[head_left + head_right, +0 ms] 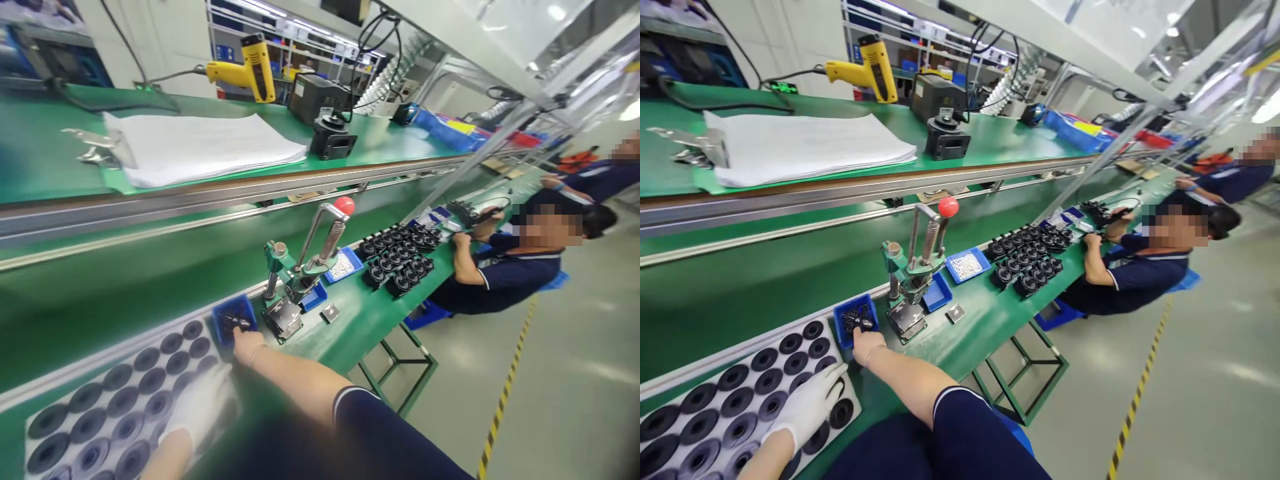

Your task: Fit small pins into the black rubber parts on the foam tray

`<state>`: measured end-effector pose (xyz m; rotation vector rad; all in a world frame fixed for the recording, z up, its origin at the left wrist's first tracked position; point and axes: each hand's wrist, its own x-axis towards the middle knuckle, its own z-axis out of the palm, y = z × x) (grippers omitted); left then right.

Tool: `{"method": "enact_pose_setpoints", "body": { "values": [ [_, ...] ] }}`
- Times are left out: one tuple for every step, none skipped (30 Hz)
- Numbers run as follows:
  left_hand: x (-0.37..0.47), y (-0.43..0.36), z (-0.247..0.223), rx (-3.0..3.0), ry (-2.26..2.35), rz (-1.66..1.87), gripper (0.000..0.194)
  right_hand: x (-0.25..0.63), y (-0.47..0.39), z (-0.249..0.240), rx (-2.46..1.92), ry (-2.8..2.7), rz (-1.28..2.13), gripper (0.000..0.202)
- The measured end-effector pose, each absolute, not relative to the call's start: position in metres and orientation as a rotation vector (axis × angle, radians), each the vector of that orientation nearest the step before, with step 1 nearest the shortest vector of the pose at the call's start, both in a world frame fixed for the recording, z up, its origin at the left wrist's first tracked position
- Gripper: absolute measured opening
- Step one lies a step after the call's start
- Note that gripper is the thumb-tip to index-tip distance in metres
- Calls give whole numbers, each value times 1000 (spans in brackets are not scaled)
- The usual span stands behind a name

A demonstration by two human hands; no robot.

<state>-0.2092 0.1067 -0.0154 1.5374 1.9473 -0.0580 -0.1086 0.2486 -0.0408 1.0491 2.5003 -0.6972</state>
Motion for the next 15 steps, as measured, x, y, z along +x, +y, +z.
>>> {"method": "enact_pose_setpoints", "body": {
  "values": [
    [-212, 111, -18, 1556, 1942, -66, 46, -107, 249, -42, 1053, 2501, -703, 32],
    [-216, 116, -21, 1564, 1947, -73, 46, -105, 250, -43, 1053, 2510, -709, 30],
    [-220, 119, -23, 1565, 1964, -74, 46, -101, 250, -43, 1052, 2527, -717, 29],
    [-225, 123, -24, 1564, 1986, -69, 46, -97, 250, -43, 1051, 2549, -724, 29],
    [-229, 127, -25, 1560, 2013, -54, 46, -92, 249, -43, 1051, 2574, -734, 28],
    [-232, 132, -25, 1563, 2042, -31, 46, -87, 248, -42, 1051, 2602, -745, 28],
    [-235, 138, -26, 1575, 2070, -7, 45, -82, 247, -42, 1050, 2631, -758, 28],
    [-237, 146, -27, 1594, 2096, 12, 44, -77, 246, -42, 1050, 2658, -772, 28],
    [-238, 156, -28, 1625, 2111, 20, 44, -72, 244, -42, 1048, 2684, -786, 28],
    [-238, 167, -31, 1663, 2126, 11, 44, -67, 242, -42, 1050, 2705, -797, 28],
    [-237, 179, -34, 1705, 2129, -14, 43, -62, 240, -42, 1054, 2721, -803, 28],
    [-235, 191, -38, 1758, 2117, -42, 44, -58, 238, -42, 1059, 2734, -805, 28],
    [-233, 203, -42, 1799, 2098, -63, 44, -54, 237, -41, 1065, 2743, -801, 28],
    [-229, 215, -47, 1836, 2072, -84, 45, -51, 235, -41, 1073, 2749, -791, 28],
    [-226, 225, -52, 1865, 2045, -105, 44, -48, 235, -40, 1081, 2754, -776, 28]
  ]
}}
